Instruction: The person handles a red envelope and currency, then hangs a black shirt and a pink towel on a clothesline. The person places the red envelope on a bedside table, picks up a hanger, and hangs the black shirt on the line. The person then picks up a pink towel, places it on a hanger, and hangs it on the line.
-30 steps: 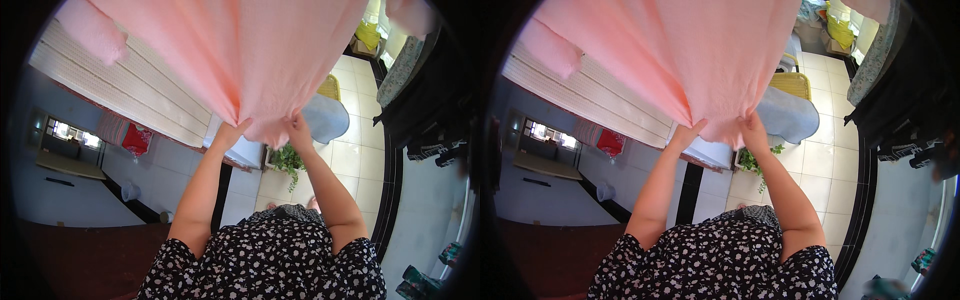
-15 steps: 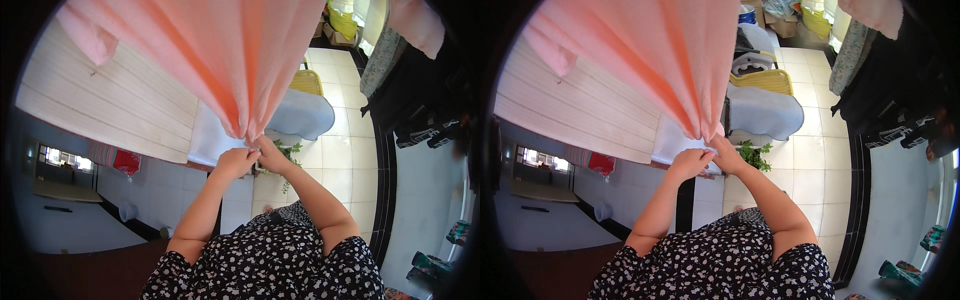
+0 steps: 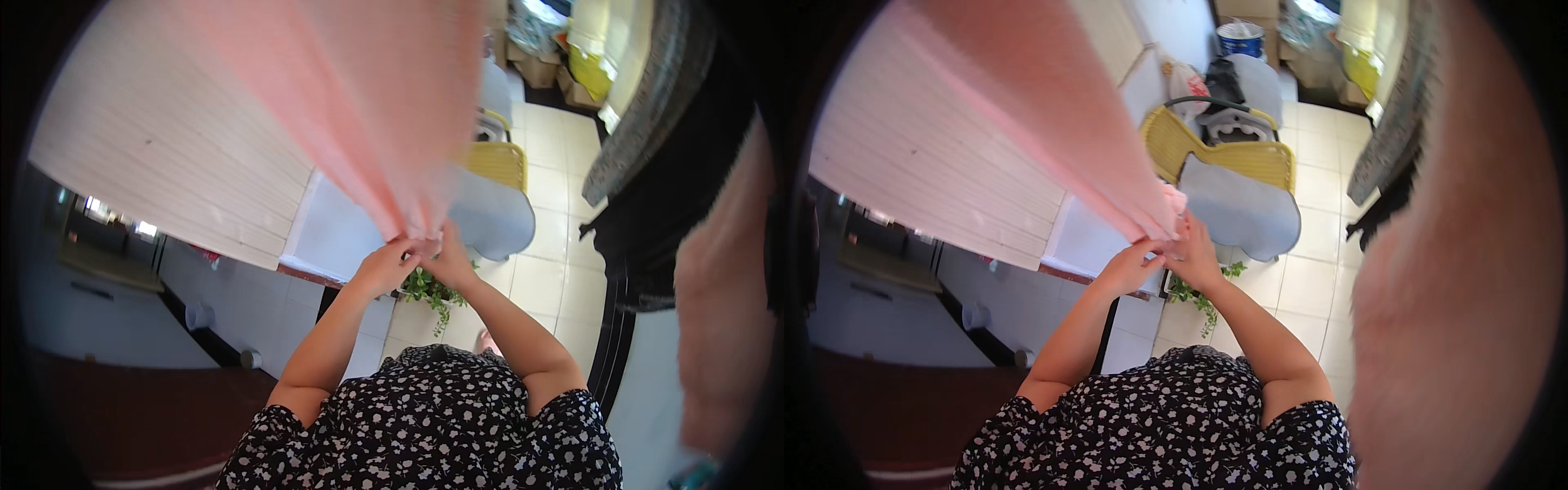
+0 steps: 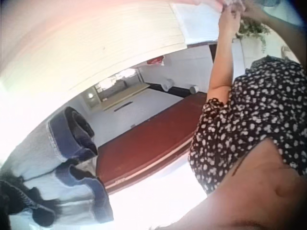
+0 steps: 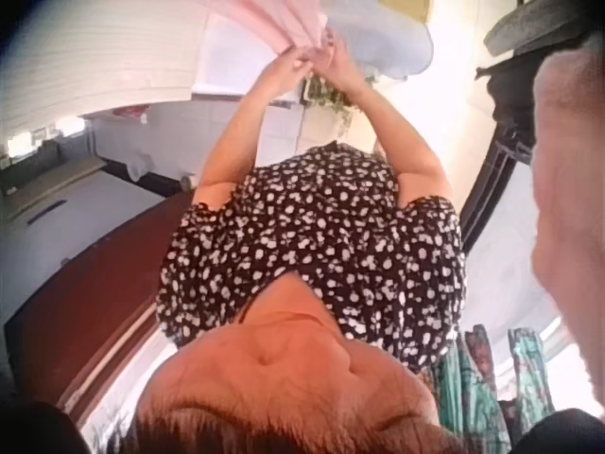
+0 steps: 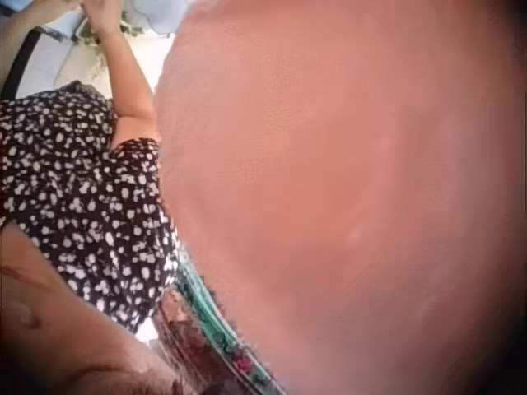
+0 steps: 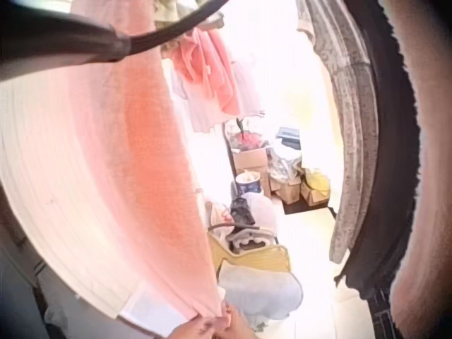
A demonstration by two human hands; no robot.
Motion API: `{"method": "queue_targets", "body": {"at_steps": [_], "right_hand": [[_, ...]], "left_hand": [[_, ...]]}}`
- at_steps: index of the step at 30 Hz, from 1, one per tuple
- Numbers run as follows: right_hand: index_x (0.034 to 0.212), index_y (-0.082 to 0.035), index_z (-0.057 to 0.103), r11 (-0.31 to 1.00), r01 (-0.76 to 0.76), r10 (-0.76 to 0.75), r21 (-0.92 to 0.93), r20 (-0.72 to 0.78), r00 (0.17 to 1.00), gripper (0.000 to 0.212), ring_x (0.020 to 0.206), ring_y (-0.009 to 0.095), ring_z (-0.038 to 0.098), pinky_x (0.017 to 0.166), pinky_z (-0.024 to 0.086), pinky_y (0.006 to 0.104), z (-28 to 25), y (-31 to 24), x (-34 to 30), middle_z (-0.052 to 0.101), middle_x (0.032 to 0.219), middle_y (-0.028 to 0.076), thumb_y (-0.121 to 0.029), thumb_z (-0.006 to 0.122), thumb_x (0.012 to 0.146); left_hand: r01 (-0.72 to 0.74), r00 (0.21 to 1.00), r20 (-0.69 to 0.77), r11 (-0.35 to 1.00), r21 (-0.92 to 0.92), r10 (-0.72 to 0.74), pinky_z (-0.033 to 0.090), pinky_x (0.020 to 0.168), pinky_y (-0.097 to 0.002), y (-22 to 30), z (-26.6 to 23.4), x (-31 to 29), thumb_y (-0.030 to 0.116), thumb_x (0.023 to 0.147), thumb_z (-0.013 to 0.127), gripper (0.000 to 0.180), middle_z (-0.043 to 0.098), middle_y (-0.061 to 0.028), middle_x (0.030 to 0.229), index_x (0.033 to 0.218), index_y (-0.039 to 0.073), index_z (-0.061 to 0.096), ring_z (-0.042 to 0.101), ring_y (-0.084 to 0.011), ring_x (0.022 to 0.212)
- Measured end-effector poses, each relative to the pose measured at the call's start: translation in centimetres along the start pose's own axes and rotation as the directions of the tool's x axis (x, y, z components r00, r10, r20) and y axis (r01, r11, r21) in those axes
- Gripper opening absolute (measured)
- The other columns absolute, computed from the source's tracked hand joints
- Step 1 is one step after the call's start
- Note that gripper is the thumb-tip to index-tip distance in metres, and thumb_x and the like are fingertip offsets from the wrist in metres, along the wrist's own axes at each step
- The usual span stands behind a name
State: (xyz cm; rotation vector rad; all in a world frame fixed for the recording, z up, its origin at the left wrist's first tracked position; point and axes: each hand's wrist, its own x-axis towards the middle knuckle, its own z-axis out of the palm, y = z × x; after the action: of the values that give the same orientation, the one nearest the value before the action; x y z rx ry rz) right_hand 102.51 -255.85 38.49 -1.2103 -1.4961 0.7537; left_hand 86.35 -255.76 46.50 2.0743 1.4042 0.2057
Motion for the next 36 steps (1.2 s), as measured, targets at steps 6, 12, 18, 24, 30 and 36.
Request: {"method": "queue_targets", "body": {"at_steps": [6,12,18,24,30,36], "right_hand": [[0.121,-0.004,0.05,0.994,0.043,-0.057,0.098,0.144,0.988,0.058,0.106,0.033,0.055,0.089,0.044,0.039,-1.9,0.9,2.0,0.056,0.114,0.016,-0.019,0.076,0.071],[0.113,-0.003,0.058,0.898,-0.348,0.216,0.271,0.417,0.883,0.035,0.091,0.018,0.06,0.081,0.047,0.0319,-4.3,1.4,3.2,0.065,0.1,0.009,-0.016,0.067,0.082],[0.113,-0.002,0.059,0.917,-0.344,0.232,0.203,0.432,0.872,0.039,0.088,0.016,0.06,0.079,0.047,0.0313,-6.8,4.3,3.4,0.066,0.099,0.01,-0.022,0.069,0.082],[0.113,0.001,0.058,0.905,-0.4,0.367,0.142,0.214,0.905,0.046,0.088,0.02,0.06,0.078,0.047,0.0328,-6.6,7.0,1.5,0.066,0.099,0.013,-0.027,0.072,0.079],[0.128,0.003,0.044,0.869,-0.47,0.492,0.156,-0.152,0.857,0.073,0.104,0.034,0.057,0.088,0.045,0.0393,-3.2,16.6,-1.8,0.055,0.118,0.026,-0.034,0.075,0.073],[0.131,0.004,0.042,0.741,-0.64,0.672,-0.204,0.212,0.71,0.074,0.119,0.036,0.049,0.098,0.04,0.0396,3.3,19.4,-7.9,0.051,0.126,0.026,-0.033,0.068,0.073]], "left_hand": [[0.228,0.94,-0.178,0.922,-0.314,-0.293,0.049,0.078,-0.0309,-3.5,-3.2,-1.3,0.014,0.084,0.061,0.04,0.055,-0.0142,0.119,0.122,0.001,0.05,0.057,-0.0181,0.102],[-0.12,0.664,-0.746,0.979,-0.166,-0.045,0.036,0.103,-0.0398,-5.1,-4.5,6.3,0.021,0.074,0.074,0.102,0.021,-0.0224,0.147,0.145,-0.001,0.003,0.033,-0.034,0.13],[-0.138,0.76,-0.589,0.817,-0.56,-0.276,0.048,0.081,-0.0363,0.4,-6.5,8.5,0.021,0.079,0.068,0.058,0.058,-0.0162,0.117,0.127,-0.002,0.045,0.062,-0.0248,0.094],[0.209,0.654,-0.644,0.913,-0.352,-0.398,0.047,0.072,-0.0383,-5.9,-7.1,5.5,0.028,0.084,0.061,0.029,0.066,-0.0153,0.087,0.093,0.001,0.065,0.063,-0.028,0.081],[0.295,0.698,-0.65,0.948,-0.119,-0.299,0.048,0.075,-0.0395,-14.9,-1.1,1.0,0.026,0.083,0.06,0.023,0.064,-0.0164,0.085,0.093,0.006,0.065,0.061,-0.0337,0.082],[0.415,0.864,-0.191,0.875,-0.25,-0.465,0.049,0.072,-0.0312,-16.8,7.2,-7.5,0.019,0.083,0.063,0.017,0.066,-0.0078,0.084,0.089,0.002,0.065,0.061,-0.0171,0.079]]}}
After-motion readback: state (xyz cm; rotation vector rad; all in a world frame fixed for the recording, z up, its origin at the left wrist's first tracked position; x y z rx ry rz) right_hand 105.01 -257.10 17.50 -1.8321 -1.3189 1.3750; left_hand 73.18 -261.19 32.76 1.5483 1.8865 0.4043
